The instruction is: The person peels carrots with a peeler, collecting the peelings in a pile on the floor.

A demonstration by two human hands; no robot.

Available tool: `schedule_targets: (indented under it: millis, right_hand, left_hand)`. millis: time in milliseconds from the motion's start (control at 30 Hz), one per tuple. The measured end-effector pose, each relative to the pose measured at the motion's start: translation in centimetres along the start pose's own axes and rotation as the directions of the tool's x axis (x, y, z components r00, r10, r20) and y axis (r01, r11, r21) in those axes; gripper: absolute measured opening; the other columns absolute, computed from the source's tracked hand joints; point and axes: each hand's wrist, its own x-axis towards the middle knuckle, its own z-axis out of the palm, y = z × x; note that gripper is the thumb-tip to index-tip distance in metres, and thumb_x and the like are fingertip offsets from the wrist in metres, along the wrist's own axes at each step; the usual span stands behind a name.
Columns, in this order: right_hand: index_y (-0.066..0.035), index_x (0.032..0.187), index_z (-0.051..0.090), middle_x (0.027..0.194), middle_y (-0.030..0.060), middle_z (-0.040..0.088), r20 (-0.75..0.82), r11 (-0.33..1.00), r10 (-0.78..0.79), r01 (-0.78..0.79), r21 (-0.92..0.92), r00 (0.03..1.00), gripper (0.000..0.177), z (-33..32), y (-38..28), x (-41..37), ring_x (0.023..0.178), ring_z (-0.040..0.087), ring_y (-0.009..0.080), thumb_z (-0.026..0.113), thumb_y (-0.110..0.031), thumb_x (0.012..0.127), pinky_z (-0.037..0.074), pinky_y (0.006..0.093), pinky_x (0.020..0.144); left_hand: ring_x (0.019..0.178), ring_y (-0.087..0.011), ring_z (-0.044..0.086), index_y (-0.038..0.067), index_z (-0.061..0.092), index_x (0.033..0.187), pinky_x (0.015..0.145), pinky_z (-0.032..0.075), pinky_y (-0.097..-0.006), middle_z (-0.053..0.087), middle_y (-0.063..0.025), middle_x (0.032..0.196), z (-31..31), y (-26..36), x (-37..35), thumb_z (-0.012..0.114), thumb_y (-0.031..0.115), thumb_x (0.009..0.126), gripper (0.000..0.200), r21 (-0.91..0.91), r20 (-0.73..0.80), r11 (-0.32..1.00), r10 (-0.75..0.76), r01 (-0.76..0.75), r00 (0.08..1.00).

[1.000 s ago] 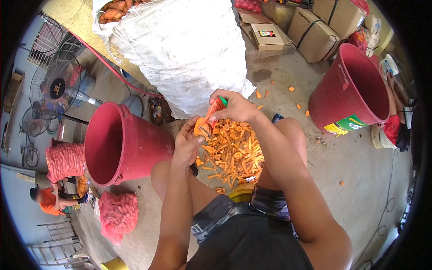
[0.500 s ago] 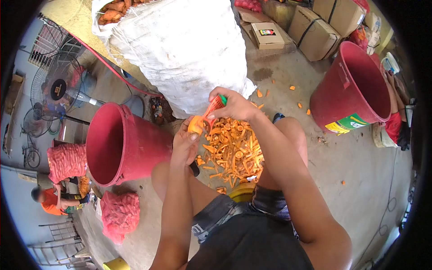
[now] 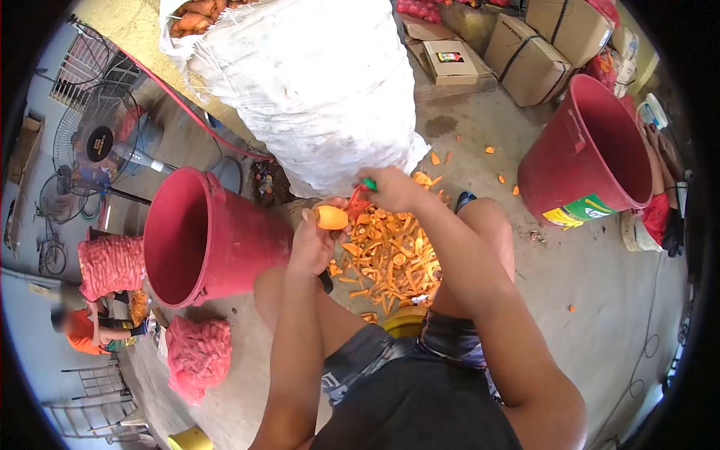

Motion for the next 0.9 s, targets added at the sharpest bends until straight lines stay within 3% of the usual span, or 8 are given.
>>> schedule_targets:
  millis: [100,233,300,633,733,800,867,900]
  right_hand:
    - [-0.007,0.120,0.070,0.104,0.0264,0.074,0.050,0.966,-0.171,0.178,-0.186,0.984,0.036,0.9,-1.1,0.0,0.103,0.071,0.0456,0.067,-0.011,0.085,0.056,0.0526,0.090]
    - [-0.004,0.120,0.069,0.103,0.0265,0.074,0.119,0.956,-0.165,0.189,-0.226,0.979,0.037,1.2,-3.2,-0.9,0.103,0.071,0.0449,0.067,-0.011,0.084,0.056,0.0526,0.092]
    - [-0.001,0.118,0.069,0.103,0.0266,0.074,0.148,0.954,-0.137,0.171,-0.247,0.979,0.035,1.3,-4.1,-1.4,0.103,0.071,0.0446,0.068,-0.010,0.084,0.056,0.0531,0.093]
    - [0.000,0.112,0.071,0.100,0.0239,0.075,0.093,0.918,-0.132,0.157,-0.363,0.987,0.028,1.7,-3.1,-1.2,0.105,0.072,0.0430,0.070,-0.013,0.087,0.057,0.0517,0.092]
    - [0.000,0.112,0.073,0.104,0.0225,0.075,0.188,0.822,0.154,-0.020,-0.569,0.970,0.027,0.1,-1.2,0.1,0.108,0.072,0.0411,0.071,-0.014,0.089,0.059,0.0498,0.093]
    - [0.000,0.113,0.073,0.112,0.0223,0.075,0.164,0.781,0.184,-0.043,-0.623,0.969,0.027,-0.2,-0.6,0.4,0.111,0.072,0.0396,0.070,-0.011,0.088,0.059,0.0483,0.094]
    - [0.000,0.114,0.073,0.119,0.0232,0.073,0.188,0.778,0.222,-0.058,-0.625,0.957,0.028,-1.3,-2.0,-0.2,0.114,0.071,0.0393,0.068,-0.008,0.087,0.059,0.0486,0.095]
    - [0.000,0.113,0.073,0.118,0.0236,0.074,0.147,0.804,0.197,-0.074,-0.591,0.969,0.028,-1.5,-2.0,-0.7,0.113,0.071,0.0398,0.066,-0.007,0.087,0.059,0.0485,0.096]
  left_hand:
    - [0.072,-0.0127,0.055,0.003,0.061,0.129,0.061,0.043,-0.0284,0.069,-0.0068,0.115,-0.1,-0.4,0.9,0.064,0.058,0.102,0.061,0.251,-0.057,0.967,0.071,-0.055,0.996]
    - [0.076,-0.0113,0.058,0.003,0.066,0.122,0.066,0.048,-0.0285,0.071,-0.0033,0.102,0.2,-0.5,1.2,0.074,0.040,0.101,0.043,0.564,-0.211,0.824,0.084,0.051,0.974]
    - [0.081,-0.0101,0.062,0.001,0.070,0.114,0.074,0.051,-0.0289,0.072,-0.0011,0.093,0.0,-0.8,1.2,0.075,0.024,0.101,0.027,0.809,-0.116,0.587,0.217,-0.034,0.969]
    - [0.087,-0.0122,0.068,0.001,0.074,0.107,0.082,0.054,-0.0311,0.077,-0.0052,0.095,1.6,0.5,0.2,0.086,0.022,0.090,0.029,0.830,-0.193,0.553,0.170,0.068,0.967]
    - [0.088,-0.0113,0.066,0.003,0.072,0.104,0.082,0.054,-0.0303,0.074,-0.0023,0.096,0.9,1.1,-0.4,0.087,0.018,0.088,0.027,0.760,-0.015,0.638,0.207,-0.123,0.978]
    - [0.086,-0.0110,0.064,0.003,0.071,0.106,0.080,0.053,-0.0308,0.069,-0.0001,0.100,-0.4,1.7,-0.9,0.082,0.019,0.090,0.025,0.695,-0.100,0.715,0.194,-0.071,0.976]
    - [0.082,-0.0101,0.063,0.006,0.069,0.111,0.073,0.053,-0.0276,0.070,-0.0014,0.099,-1.9,5.1,-1.6,0.073,0.024,0.099,0.022,0.805,-0.186,0.591,0.332,-0.050,0.925]
    - [0.076,-0.0091,0.059,0.010,0.067,0.115,0.064,0.047,-0.0244,0.070,-0.0005,0.099,-2.4,7.5,-2.2,0.066,0.041,0.105,0.033,0.600,-0.362,0.800,0.294,-0.021,0.885]
